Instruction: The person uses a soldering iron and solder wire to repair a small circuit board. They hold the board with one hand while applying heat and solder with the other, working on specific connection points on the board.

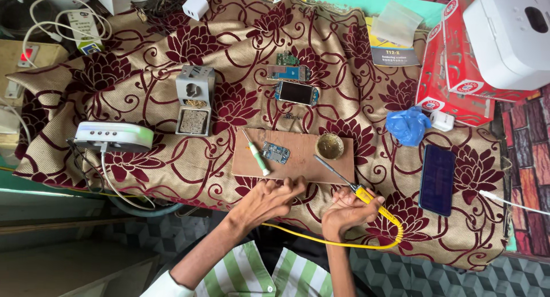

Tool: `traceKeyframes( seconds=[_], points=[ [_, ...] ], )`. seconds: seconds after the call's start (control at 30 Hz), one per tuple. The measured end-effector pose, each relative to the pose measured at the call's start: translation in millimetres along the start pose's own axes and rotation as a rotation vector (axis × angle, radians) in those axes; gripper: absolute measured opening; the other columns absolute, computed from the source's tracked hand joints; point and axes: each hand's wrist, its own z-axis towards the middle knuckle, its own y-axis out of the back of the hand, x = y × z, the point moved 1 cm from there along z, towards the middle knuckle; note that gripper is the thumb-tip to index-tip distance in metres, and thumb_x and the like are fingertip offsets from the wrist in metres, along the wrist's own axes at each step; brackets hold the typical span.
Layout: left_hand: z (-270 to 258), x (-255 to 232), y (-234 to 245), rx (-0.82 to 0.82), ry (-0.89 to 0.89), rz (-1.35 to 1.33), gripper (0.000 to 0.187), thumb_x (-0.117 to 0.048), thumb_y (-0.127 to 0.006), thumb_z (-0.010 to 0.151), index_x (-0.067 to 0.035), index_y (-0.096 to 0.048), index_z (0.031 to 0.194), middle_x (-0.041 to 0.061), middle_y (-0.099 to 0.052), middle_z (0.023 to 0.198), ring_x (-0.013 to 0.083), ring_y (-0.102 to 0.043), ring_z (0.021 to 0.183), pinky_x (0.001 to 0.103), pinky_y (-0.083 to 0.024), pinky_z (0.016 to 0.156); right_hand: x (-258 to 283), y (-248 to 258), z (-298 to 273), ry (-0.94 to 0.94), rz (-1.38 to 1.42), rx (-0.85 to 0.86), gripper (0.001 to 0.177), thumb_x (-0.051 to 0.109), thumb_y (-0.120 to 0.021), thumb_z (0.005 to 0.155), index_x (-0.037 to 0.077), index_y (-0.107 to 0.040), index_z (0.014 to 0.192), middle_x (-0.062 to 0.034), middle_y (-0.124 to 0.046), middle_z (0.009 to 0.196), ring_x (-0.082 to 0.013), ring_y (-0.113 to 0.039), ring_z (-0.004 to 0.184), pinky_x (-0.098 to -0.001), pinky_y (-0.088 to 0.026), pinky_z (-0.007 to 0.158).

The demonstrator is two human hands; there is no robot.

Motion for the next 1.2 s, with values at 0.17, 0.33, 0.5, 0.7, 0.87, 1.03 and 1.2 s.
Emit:
traceKeyframes(
  seconds=[0.17, 0.33, 0.5, 0.7, 0.87, 1.03, 1.2],
  points=[
    [3, 2, -6, 0.182, -0.115, 0.256, 0.005, -0.025, -0.063, 0.076, -0.027, -0.064, 0.072, -0.004, -0.042, 0.143, 0.0119, -0.043, 0.117, 0.027, -0.033, 0.070, 3, -4, -2, 0.012, -0.022, 0.015, 0.058, 0.067, -0.050, 0.100, 0.009, -0.051, 0.104, -0.0008, -0.043, 0.060, -0.0137, -0.050, 0.054, -0.0274, -0.040, 0.047],
    [11, 7, -7, 0.042, -0.146, 0.246, 0.018, -0.039, -0.058, 0.084, -0.027, -0.070, 0.089, -0.001, -0.043, 0.136, 0.0128, -0.042, 0.111, 0.031, -0.030, 0.079, 3, -5, -1, 0.042, -0.019, -0.004, 0.055, 0.065, -0.052, 0.102, 0.009, -0.050, 0.101, -0.0001, -0.040, 0.058, -0.0133, -0.047, 0.051, -0.0277, -0.039, 0.046],
    [9, 11, -2, 0.109, -0.256, 0.287, 0.010, -0.031, -0.062, 0.075, -0.032, -0.068, 0.067, -0.010, -0.049, 0.135, 0.0084, -0.045, 0.117, 0.030, -0.032, 0.079, 2, -1, 0, 0.011, 0.030, -0.003, 0.062, 0.067, -0.050, 0.104, 0.010, -0.045, 0.077, -0.0009, -0.043, 0.059, -0.0140, -0.050, 0.053, -0.0279, -0.041, 0.048],
    [3, 11, 2, 0.127, -0.250, 0.206, 0.012, -0.028, -0.064, 0.080, -0.024, -0.075, 0.080, -0.006, -0.053, 0.129, 0.0130, -0.048, 0.112, 0.027, -0.035, 0.070, 1, 2, 5, -0.005, 0.040, -0.014, 0.062, 0.069, -0.047, 0.101, 0.014, -0.044, 0.074, 0.0012, -0.040, 0.057, -0.0121, -0.047, 0.052, -0.0265, -0.039, 0.047],
    [-14, 10, 19, 0.113, 0.142, 0.038, 0.029, -0.018, -0.064, 0.081, -0.020, -0.069, 0.110, -0.001, -0.052, 0.130, 0.0148, -0.051, 0.112, 0.035, -0.045, 0.082, 0, 5, 5, -0.020, 0.047, -0.002, 0.059, 0.068, -0.046, 0.102, 0.014, -0.046, 0.078, 0.0011, -0.042, 0.059, -0.0114, -0.046, 0.052, -0.0263, -0.039, 0.048],
    [-26, 16, 32, 0.178, 0.259, -0.166, 0.044, -0.016, -0.061, 0.085, -0.020, -0.063, 0.129, 0.006, -0.050, 0.124, 0.0213, -0.052, 0.107, 0.043, -0.050, 0.085, -1, 7, 3, -0.005, 0.039, 0.025, 0.058, 0.066, -0.047, 0.106, 0.013, -0.044, 0.082, 0.0006, -0.040, 0.059, -0.0124, -0.046, 0.052, -0.0273, -0.040, 0.049],
    [-18, 6, 24, 0.163, 0.205, -0.209, 0.046, -0.014, -0.060, 0.085, -0.015, -0.064, 0.130, 0.007, -0.049, 0.133, 0.0202, -0.052, 0.115, 0.040, -0.049, 0.090, 3, -1, 2, 0.005, 0.033, 0.022, 0.055, 0.064, -0.048, 0.103, 0.012, -0.045, 0.085, 0.0009, -0.040, 0.057, -0.0128, -0.046, 0.050, -0.0269, -0.038, 0.046]
  ],
)
